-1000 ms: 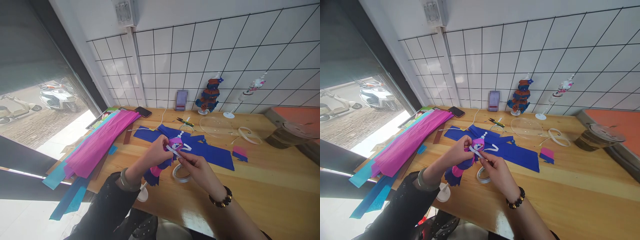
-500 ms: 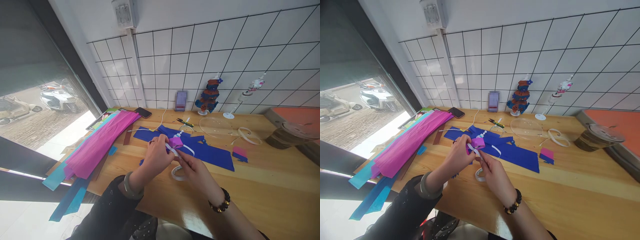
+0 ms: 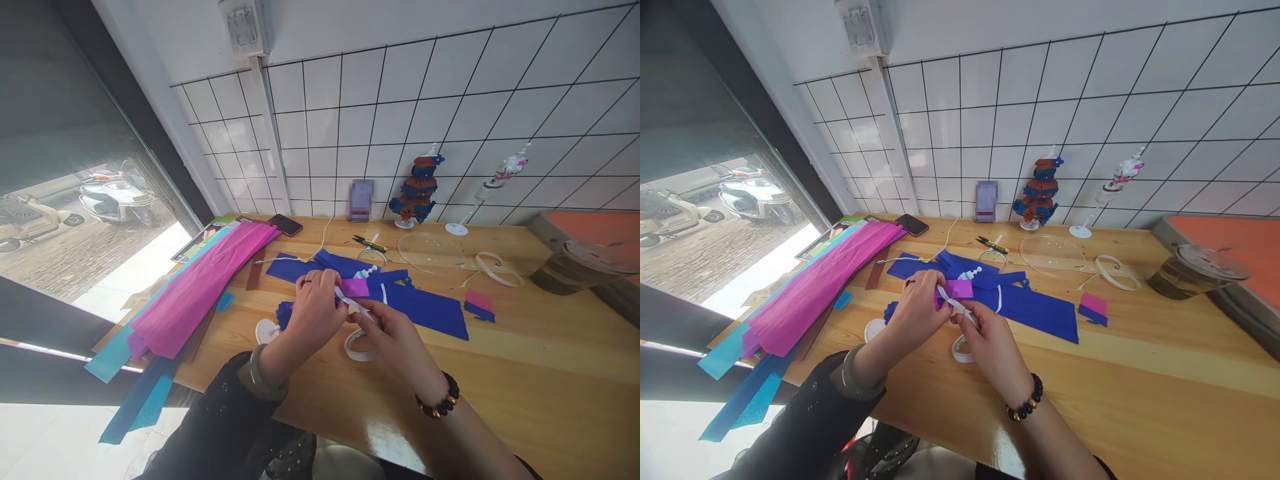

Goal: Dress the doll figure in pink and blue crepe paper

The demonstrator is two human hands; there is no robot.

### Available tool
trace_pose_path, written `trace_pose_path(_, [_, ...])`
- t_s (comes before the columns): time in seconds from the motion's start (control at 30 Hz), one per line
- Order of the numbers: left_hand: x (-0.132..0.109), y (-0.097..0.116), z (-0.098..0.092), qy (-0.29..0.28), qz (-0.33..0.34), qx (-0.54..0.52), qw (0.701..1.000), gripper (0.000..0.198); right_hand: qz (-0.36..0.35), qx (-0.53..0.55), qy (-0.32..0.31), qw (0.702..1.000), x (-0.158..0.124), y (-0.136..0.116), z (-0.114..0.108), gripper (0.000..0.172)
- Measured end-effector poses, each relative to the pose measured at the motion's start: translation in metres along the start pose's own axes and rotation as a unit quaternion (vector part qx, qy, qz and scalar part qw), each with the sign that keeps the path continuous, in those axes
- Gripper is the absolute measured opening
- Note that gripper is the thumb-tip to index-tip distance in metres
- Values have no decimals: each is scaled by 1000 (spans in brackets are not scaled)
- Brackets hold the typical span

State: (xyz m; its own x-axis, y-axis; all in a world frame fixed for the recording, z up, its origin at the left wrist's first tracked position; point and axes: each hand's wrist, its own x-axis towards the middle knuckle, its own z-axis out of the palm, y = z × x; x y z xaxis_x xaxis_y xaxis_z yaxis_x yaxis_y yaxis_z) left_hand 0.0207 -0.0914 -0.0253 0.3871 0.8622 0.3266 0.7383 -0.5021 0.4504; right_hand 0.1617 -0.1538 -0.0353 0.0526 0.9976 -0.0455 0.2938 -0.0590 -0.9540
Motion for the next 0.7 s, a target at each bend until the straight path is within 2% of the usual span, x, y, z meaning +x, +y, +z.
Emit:
trace_pose_path(0.13, [1,1,1,12,11,14,1000,27,1,-23,19,1000,0,4,0,37])
trace_pose_path(0.27, [-1,-3,4,36,33,40,998,25,26,20,33,999,1,6,1,40])
trace_pose_path(0.47, [0,-8,10,94,72,77,990,24,59,97,4,994,0,-3,2,49])
trace_pose_path(0.6, [2,-11,11,114,65,56,990,26,70,115,-4,991,-2,-6,4,47])
trace_pose_path(0.7, [3,-12,10,105,36,16,994,30,57,128,-1,990,-2,-8,7,43])
